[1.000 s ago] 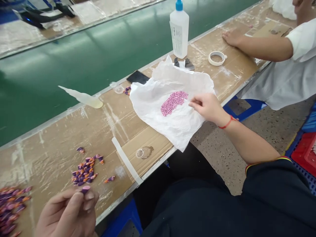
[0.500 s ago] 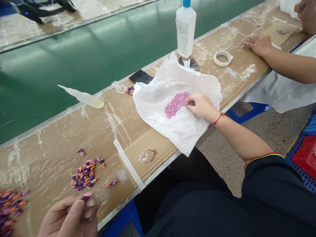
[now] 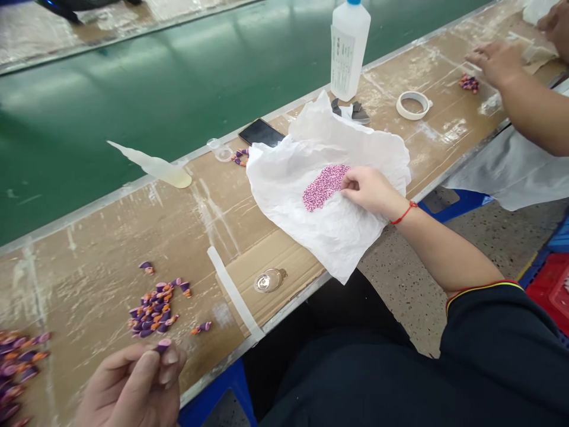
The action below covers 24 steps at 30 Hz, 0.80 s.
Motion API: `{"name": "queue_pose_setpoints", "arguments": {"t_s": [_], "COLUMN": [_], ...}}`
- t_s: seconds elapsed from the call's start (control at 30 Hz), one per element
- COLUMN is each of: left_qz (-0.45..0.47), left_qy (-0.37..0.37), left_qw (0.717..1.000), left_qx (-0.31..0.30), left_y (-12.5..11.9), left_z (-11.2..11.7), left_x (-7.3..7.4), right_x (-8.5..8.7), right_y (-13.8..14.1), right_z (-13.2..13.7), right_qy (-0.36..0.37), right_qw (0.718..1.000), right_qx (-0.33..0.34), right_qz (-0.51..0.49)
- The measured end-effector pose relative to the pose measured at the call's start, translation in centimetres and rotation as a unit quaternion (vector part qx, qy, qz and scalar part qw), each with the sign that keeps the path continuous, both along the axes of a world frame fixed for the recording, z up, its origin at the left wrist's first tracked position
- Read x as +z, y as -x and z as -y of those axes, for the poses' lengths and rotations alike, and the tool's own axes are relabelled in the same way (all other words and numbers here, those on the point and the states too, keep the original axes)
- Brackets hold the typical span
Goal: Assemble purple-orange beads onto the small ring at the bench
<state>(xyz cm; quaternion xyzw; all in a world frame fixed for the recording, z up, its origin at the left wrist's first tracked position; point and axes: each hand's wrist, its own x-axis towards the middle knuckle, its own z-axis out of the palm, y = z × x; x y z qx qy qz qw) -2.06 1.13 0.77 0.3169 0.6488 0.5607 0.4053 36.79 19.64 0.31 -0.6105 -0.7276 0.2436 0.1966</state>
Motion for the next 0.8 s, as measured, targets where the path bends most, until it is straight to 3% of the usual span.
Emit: {"name": "queue_pose_setpoints", "arguments": {"t_s": [0.33, 0.43, 0.57, 0.8], "left_qz": [0.003, 0.013, 0.028, 0.03], "left_qy": [-0.016, -0.013, -0.008, -0.014], "left_qw": [1.0, 1.0, 0.999, 0.999], "left_qx": [0.01, 0.018, 0.032, 0.036], "left_y": [-0.5, -0.7, -1.4, -2.8], "left_z": [0.1, 0.3, 0.2, 0.3], "left_x": [0.6, 0.8, 1.3, 2.1], "right_x": [0.3, 1.4, 2.9, 3.6], "right_y": [0.8, 1.0, 2.0, 3.9], "right_z": [0.4, 1.8, 4.0, 5.2], "right_qy": [-0.052, -0.031, 0.036, 0.03], "right_qw": [0.998, 0.995, 0.932, 0.868], "right_qx": [0.007, -0.027, -0.075, -0.075], "right_qz": [0.034, -0.093, -0.352, -0.49]}}
